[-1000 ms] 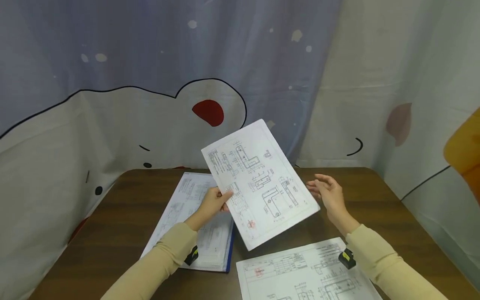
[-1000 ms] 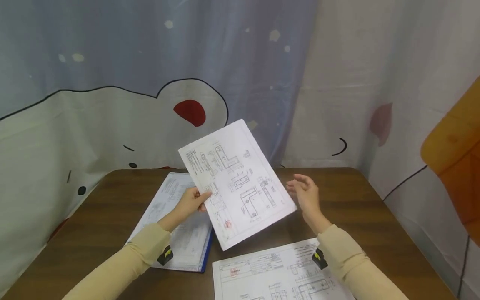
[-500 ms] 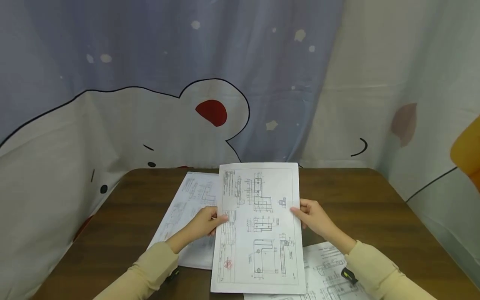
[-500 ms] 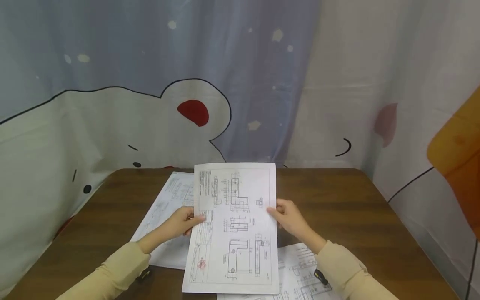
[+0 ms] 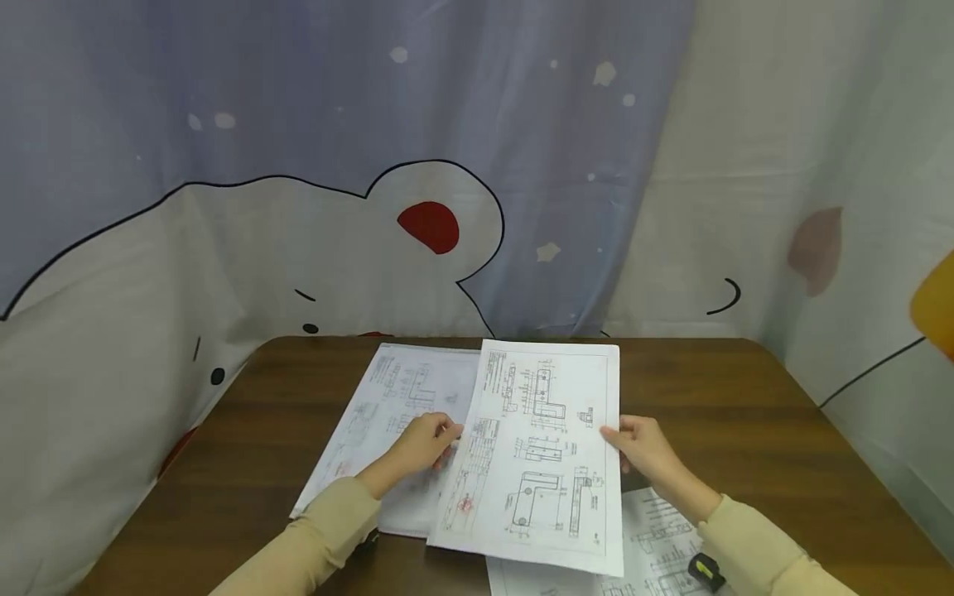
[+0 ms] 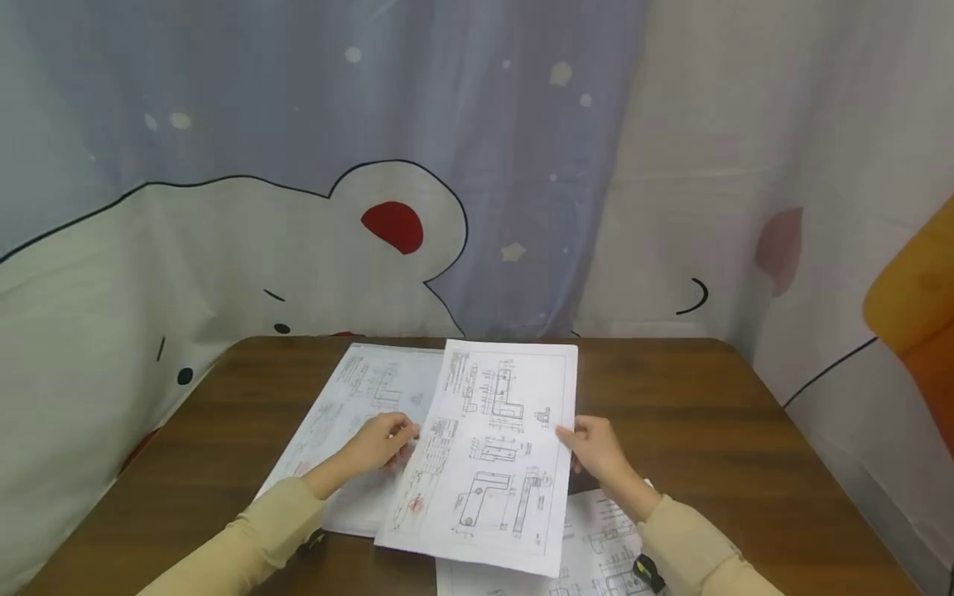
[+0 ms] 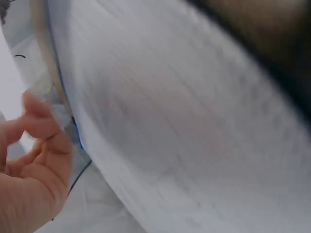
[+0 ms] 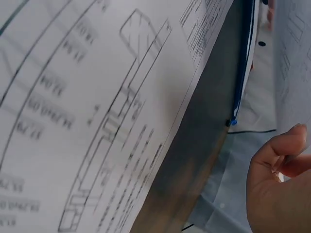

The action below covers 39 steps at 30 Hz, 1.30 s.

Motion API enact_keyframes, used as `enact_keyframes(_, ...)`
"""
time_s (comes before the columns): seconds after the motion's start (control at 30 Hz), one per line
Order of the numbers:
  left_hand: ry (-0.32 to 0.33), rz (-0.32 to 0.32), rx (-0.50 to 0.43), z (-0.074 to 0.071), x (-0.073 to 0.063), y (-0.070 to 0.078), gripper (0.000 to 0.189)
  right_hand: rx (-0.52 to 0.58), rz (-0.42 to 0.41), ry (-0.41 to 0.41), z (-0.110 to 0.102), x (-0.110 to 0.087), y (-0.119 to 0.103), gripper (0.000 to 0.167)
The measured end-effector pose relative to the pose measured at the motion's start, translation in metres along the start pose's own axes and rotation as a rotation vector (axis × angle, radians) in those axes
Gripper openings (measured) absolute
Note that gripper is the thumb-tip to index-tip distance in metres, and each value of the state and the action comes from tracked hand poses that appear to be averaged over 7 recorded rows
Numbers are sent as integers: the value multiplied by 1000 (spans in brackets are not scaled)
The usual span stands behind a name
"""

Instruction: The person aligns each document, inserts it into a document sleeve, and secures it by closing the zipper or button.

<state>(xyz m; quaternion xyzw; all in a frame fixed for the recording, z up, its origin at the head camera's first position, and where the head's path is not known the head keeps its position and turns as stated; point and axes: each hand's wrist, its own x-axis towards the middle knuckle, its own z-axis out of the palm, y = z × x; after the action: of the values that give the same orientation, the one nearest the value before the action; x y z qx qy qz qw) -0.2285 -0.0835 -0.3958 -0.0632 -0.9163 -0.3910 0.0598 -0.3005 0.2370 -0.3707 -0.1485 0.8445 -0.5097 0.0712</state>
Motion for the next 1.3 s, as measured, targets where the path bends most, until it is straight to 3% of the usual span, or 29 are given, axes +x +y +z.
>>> enact_keyframes(0.13, -63, -69, 177, 4, 1, -4, 21, -8, 60, 46, -7, 4, 7, 28)
enact_keyframes(0.27, -111, -57, 320, 11, 4, -5, 29, -10, 88, 29, -14, 5, 14, 30)
enact_keyframes(0.43, -47, -59, 485, 17, 11, 3, 42, 15, 71, -34, -23, 5, 15, 34)
enact_keyframes(0.5, -25, -71, 507, 18, 13, 6, 42, 29, 65, -65, -25, 6, 14, 34)
enact_keyframes(0.7, -55, -74, 372, 17, 8, 14, 25, 89, 74, -144, -26, 8, 15, 34)
enact_keyframes(0.97, -144, -52, 128, 7, -3, 9, 31, 171, 66, -240, -23, 6, 17, 35)
enact_keyframes(1.07, -122, -33, 93, 3, -4, 10, 30, 175, 50, -289, -23, 6, 16, 36)
enact_keyframes(1.3, 3, -8, 65, -6, -8, 19, 26, 197, 21, -407, -22, 5, 11, 37)
